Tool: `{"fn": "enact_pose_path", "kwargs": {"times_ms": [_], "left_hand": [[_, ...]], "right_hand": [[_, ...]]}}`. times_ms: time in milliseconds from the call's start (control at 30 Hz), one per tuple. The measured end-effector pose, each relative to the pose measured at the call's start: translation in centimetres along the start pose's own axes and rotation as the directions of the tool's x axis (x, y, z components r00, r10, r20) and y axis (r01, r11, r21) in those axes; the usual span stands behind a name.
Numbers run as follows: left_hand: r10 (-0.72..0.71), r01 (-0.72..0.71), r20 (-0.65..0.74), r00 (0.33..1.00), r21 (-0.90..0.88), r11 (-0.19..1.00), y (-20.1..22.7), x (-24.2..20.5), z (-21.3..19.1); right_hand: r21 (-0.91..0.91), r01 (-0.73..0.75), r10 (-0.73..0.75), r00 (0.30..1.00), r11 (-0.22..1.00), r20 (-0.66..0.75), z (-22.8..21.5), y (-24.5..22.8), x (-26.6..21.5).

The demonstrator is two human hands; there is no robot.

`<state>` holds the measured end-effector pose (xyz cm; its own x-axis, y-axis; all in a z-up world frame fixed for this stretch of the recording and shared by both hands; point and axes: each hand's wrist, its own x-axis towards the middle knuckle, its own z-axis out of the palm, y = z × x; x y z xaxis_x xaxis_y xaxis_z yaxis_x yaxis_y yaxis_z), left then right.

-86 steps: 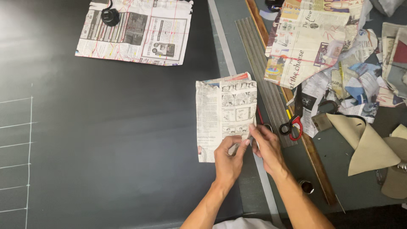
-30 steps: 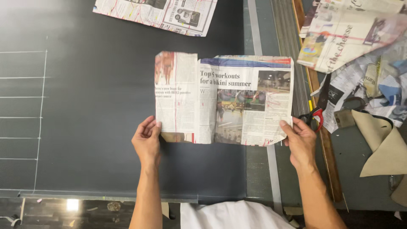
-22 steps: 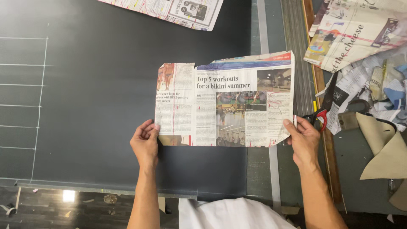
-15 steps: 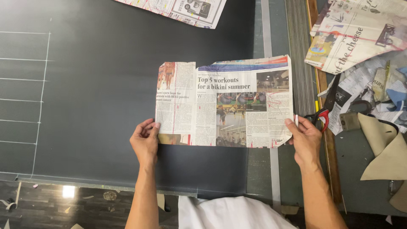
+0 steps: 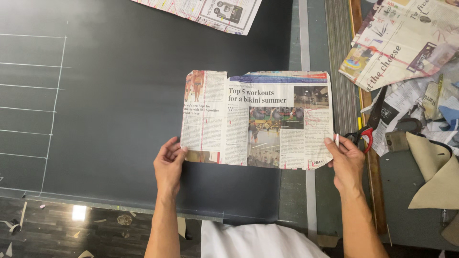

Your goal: The person uses a long metal ruler and a white marking tool to draw straight lines on a large black sheet laid on a table. They reposition the ruler multiple times to create a grid pattern and also measure a newspaper placed on the sheet.

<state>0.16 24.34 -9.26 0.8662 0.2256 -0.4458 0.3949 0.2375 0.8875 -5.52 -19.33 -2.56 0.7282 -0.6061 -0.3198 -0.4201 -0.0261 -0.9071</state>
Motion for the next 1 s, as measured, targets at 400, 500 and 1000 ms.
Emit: {"fn": "enact_pose_path", "kwargs": {"times_ms": [400,500,1000], "left_hand": [[-0.015,0.035,-0.122,0.992,0.165,0.986,-1.2,-0.9,-1.0],[-0.019,0.044,-0.151,0.988,0.165,0.985,-0.9,-1.0,-0.7],[-0.010,0.030,-0.150,0.989,0.131,0.991,-1.3,-1.1,-0.5]], "right_hand": [[-0.002,-0.021,0.021,1.000,1.000,-0.011,0.2,0.1,0.2],[-0.004,-0.011,0.011,1.000,1.000,-0.006,0.1,0.1,0.3],[0.028,-0.022,0.022,1.000,0.999,0.004,-0.2,0.4,0.2]]}}
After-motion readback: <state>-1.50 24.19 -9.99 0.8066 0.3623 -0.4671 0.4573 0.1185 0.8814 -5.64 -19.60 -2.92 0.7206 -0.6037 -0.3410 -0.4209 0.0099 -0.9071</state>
